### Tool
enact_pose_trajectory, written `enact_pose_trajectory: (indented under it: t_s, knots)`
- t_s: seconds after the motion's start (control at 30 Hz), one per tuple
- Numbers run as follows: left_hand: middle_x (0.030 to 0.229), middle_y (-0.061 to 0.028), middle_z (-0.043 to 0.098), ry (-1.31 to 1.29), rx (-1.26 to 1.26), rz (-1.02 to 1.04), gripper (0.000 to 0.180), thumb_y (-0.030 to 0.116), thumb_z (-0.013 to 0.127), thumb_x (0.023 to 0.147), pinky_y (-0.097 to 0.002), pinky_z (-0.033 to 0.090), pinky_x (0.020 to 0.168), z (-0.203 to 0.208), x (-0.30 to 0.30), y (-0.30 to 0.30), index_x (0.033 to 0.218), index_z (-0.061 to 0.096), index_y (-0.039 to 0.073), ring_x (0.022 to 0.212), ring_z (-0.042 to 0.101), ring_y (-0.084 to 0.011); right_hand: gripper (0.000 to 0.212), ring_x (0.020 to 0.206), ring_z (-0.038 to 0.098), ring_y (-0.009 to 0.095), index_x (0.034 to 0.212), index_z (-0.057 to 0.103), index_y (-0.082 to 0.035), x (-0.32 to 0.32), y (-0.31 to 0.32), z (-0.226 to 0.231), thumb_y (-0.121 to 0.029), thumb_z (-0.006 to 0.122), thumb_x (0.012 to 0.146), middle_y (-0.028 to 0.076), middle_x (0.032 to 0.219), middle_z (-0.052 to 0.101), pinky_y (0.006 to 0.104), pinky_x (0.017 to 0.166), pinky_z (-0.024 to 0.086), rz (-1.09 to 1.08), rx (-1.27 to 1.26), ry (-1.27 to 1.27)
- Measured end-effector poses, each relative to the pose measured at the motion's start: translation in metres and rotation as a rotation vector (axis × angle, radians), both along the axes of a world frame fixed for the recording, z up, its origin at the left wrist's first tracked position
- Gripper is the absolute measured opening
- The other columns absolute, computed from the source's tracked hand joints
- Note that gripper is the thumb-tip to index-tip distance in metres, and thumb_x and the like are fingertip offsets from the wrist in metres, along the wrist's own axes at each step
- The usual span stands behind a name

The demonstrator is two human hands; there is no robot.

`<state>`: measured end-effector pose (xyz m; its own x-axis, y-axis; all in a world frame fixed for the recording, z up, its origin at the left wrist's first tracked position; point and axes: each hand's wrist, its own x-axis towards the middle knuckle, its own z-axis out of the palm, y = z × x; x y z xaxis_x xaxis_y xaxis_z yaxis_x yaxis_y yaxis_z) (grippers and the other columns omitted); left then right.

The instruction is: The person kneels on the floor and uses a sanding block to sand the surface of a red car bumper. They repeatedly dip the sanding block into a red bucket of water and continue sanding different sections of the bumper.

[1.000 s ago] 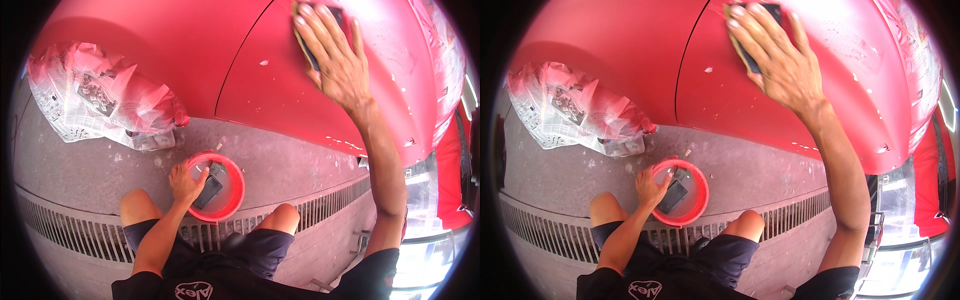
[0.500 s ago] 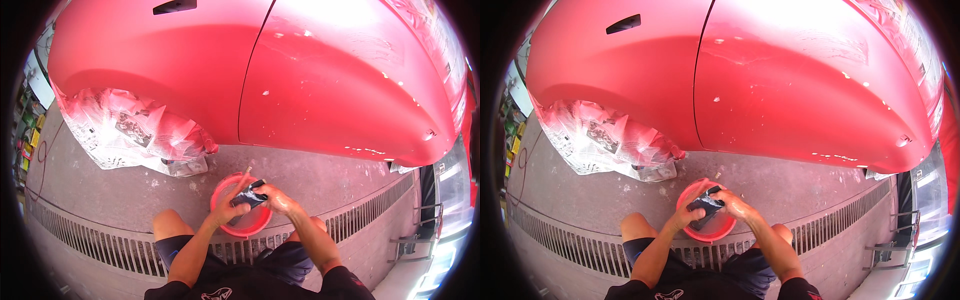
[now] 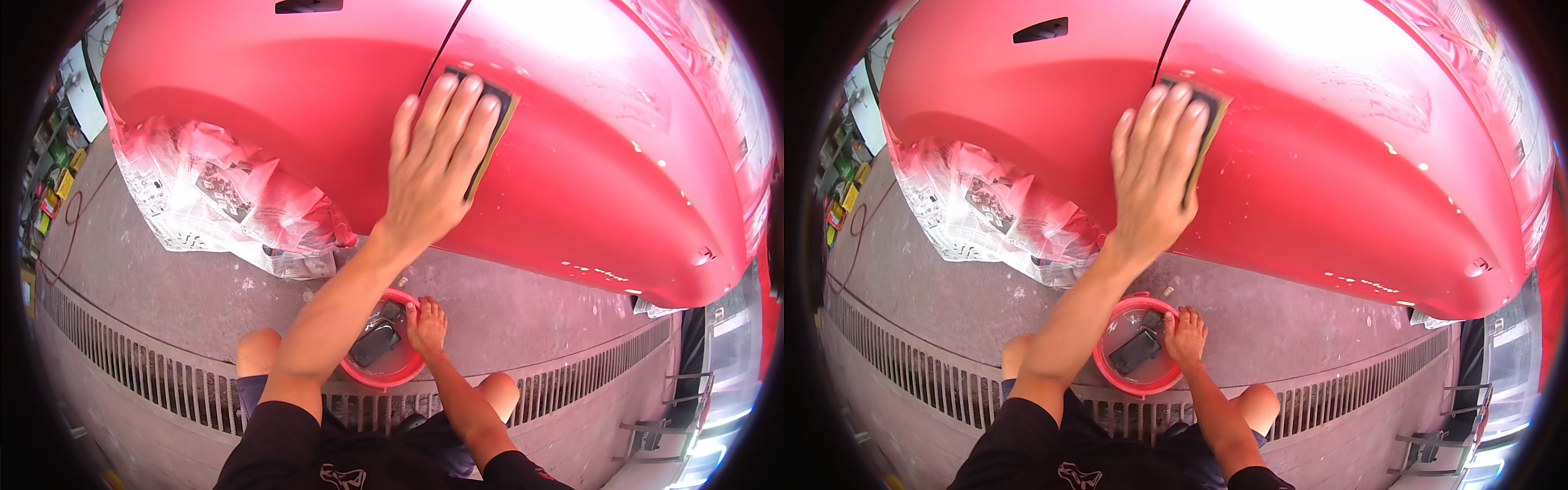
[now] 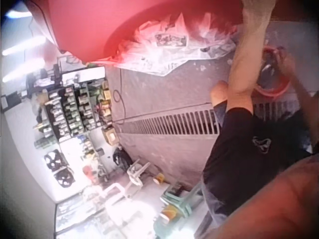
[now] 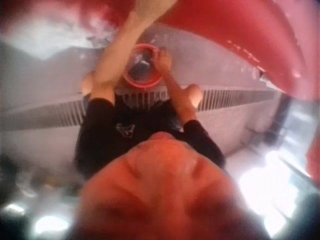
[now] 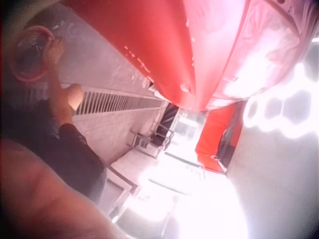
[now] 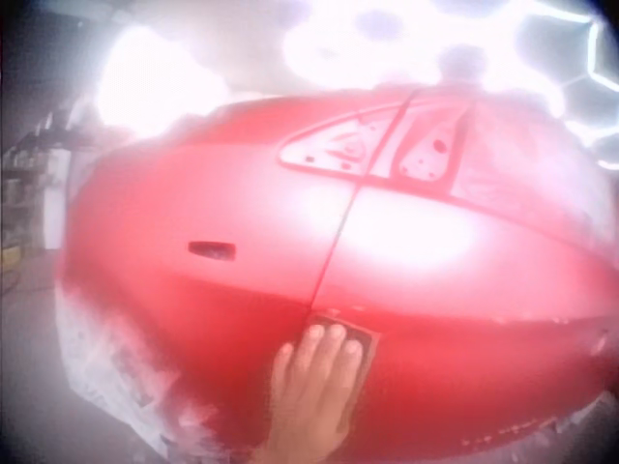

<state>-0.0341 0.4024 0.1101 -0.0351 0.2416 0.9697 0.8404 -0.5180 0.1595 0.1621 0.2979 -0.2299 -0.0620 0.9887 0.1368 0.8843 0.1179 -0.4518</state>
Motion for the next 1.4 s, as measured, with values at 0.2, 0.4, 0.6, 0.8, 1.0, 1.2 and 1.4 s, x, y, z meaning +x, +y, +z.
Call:
enact_pose_trajectory:
  t_s: [0.2,0.4,0.6,0.8,1.0,1.2,1.4]
  knots:
    - [0.174,-0.0188,0.032,0.024,-0.075,0.168,0.079,0.035,0.067,0.103,-0.0586,0.007,0.132,-0.022,0.033,0.046,0.167,0.034,0.003,0.165,0.020,-0.0353,0.048,0.122,0.063,0.042,0.135,0.064,-0.005,0.008,-0.002,0.003,-0.044,0.053,0.109,0.020,0.132,0.067,0.0541,0.105,0.047,-0.025,0.004,-0.005]
    - [0.176,-0.0200,0.028,0.002,-0.095,0.188,0.078,0.043,0.059,0.107,-0.0578,0.003,0.132,-0.015,0.032,0.052,0.167,0.032,0.001,0.165,0.017,-0.0373,0.049,0.121,0.063,0.041,0.134,0.065,-0.005,0.005,0.000,0.008,-0.045,0.054,0.109,0.020,0.131,0.068,0.0538,0.105,0.046,-0.030,-0.062,0.038]
    - [0.175,-0.0211,0.029,0.004,-0.009,0.217,0.078,0.045,0.056,0.107,-0.0568,-0.001,0.132,0.021,0.033,0.061,0.167,0.032,0.000,0.165,0.019,-0.0379,0.050,0.119,0.064,0.041,0.133,0.065,-0.005,0.002,-0.001,0.011,-0.046,0.053,0.108,0.020,0.129,0.068,0.0541,0.107,0.046,-0.053,-0.080,0.059]
    - [0.174,-0.0229,0.030,-0.005,-0.042,0.221,0.078,0.045,0.056,0.107,-0.0585,0.000,0.131,-0.007,0.037,0.063,0.166,0.032,-0.001,0.165,0.019,-0.0393,0.050,0.118,0.065,0.042,0.133,0.065,-0.004,0.005,0.001,0.006,-0.046,0.054,0.108,0.021,0.127,0.069,0.0541,0.106,0.046,-0.046,-0.047,0.062]
    - [0.174,-0.0238,0.029,0.018,-0.046,0.244,0.078,0.045,0.057,0.106,-0.0597,0.003,0.130,-0.009,0.028,0.059,0.166,0.034,-0.001,0.163,0.022,-0.0410,0.048,0.116,0.065,0.042,0.132,0.065,-0.004,0.002,0.001,0.006,-0.045,0.055,0.108,0.021,0.125,0.070,0.0544,0.106,0.047,-0.044,-0.024,0.083]
    - [0.173,-0.0190,0.034,0.048,0.000,0.179,0.076,0.044,0.058,0.106,-0.0587,0.005,0.131,0.012,0.029,0.062,0.166,0.035,0.004,0.163,0.024,-0.0382,0.050,0.120,0.064,0.042,0.133,0.064,-0.004,0.005,-0.001,0.007,-0.046,0.055,0.108,0.023,0.127,0.069,0.0554,0.105,0.046,-0.059,-0.068,0.076]
    - [0.172,-0.0182,0.036,0.035,0.029,0.162,0.076,0.043,0.060,0.105,-0.0560,0.008,0.131,0.005,0.035,0.063,0.167,0.036,0.006,0.162,0.027,-0.0374,0.049,0.119,0.064,0.042,0.134,0.064,-0.004,0.004,0.001,0.006,-0.045,0.056,0.108,0.022,0.126,0.069,0.0547,0.105,0.047,-0.045,-0.043,0.081]
